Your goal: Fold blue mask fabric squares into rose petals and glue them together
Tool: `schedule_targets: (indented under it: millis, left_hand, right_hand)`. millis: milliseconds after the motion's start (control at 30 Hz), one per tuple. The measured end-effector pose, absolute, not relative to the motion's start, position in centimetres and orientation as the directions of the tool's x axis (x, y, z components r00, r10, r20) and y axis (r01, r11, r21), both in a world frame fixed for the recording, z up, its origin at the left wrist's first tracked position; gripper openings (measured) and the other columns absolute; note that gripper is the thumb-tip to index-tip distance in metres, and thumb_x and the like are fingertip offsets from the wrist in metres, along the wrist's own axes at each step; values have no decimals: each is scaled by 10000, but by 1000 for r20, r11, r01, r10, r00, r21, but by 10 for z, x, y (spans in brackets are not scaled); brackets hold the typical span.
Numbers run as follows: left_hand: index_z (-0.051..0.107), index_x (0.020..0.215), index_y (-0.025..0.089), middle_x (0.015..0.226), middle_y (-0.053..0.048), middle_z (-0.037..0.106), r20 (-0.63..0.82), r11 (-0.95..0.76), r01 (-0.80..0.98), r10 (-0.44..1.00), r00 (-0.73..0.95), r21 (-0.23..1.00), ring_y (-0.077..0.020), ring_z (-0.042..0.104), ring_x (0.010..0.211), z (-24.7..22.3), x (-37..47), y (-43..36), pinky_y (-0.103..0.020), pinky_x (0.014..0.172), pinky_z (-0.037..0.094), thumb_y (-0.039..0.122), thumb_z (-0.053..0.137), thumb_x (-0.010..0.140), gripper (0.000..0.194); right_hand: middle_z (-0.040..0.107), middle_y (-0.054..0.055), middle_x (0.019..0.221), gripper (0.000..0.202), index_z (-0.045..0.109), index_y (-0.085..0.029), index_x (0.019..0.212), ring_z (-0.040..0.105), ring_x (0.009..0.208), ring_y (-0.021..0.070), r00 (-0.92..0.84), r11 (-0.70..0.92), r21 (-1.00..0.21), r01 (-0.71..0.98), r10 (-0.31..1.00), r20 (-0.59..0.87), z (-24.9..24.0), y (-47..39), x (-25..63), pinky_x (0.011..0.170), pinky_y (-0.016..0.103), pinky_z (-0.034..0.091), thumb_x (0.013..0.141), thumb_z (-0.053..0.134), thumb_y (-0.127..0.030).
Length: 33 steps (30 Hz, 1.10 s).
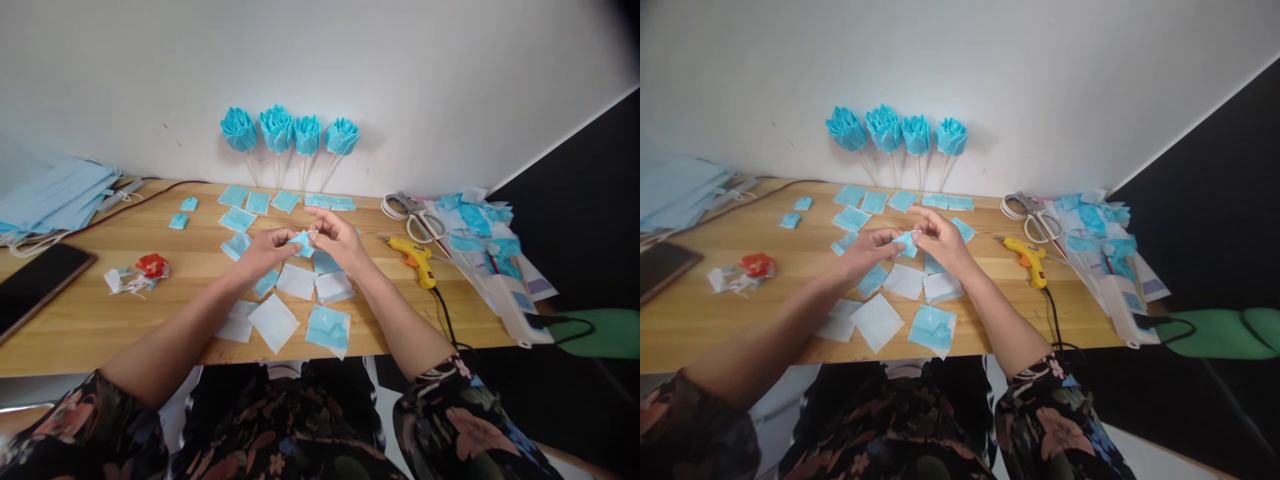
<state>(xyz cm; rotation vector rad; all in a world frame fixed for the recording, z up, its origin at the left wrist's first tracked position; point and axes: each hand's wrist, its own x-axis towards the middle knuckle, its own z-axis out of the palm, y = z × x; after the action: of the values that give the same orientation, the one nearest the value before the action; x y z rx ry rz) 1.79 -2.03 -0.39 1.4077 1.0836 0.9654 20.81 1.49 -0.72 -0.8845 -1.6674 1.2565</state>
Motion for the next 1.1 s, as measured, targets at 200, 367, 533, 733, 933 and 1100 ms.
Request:
schedule_targets:
  millis: [200,367,533,733,933,1100]
  left_hand:
    - [602,739,183,627,35,495,-29,4,104,970,241,995,-106,418,589,-5,16,-20,-268,585,297,387,661,786,218]
    - [589,698,184,596,34,499,-30,11,92,977,210,996,-108,431,576,0,18,-20,-268,596,321,380,663,752,217]
    - [578,662,186,593,30,512,-18,4,73,980,197,997,-108,438,575,2,19,-20,-266,594,331,380,667,727,224]
    - [580,671,187,578,33,502,-25,11,73,981,192,997,-107,432,571,1,19,-20,-268,597,328,387,669,745,231]
    - [564,651,189,579,31,505,-39,25,69,980,196,997,-108,438,578,3,19,-21,-270,605,334,384,680,762,253]
    - [551,626,186,570,27,499,-31,21,57,981,189,998,-110,445,581,2,19,-21,-273,610,340,441,686,777,325]
  right_hand:
    - [639,-1,918,487,614,-264,1309,608,804,132,-391,295,-954,48,885,254,-5,13,209,748,279,515,827,665,-319]
    - [695,20,1004,470,618,-257,1305,647,892,157,-392,329,-938,105,881,265,0,12,211,820,310,529,839,645,-318]
    - [721,24,1037,412,647,-257,1264,654,927,165,-327,365,-919,148,895,302,2,15,214,881,332,521,857,625,-316]
    - [720,17,994,406,672,-265,1235,656,926,170,-325,405,-899,167,883,337,1,15,212,910,353,518,829,646,-276]
    - [702,-2,906,385,676,-262,1224,649,863,156,-317,440,-883,167,871,374,-3,15,211,896,351,521,841,630,-264]
    - [703,1,916,381,675,-259,1227,652,857,151,-323,443,-881,167,868,376,-3,15,211,880,333,523,849,629,-262]
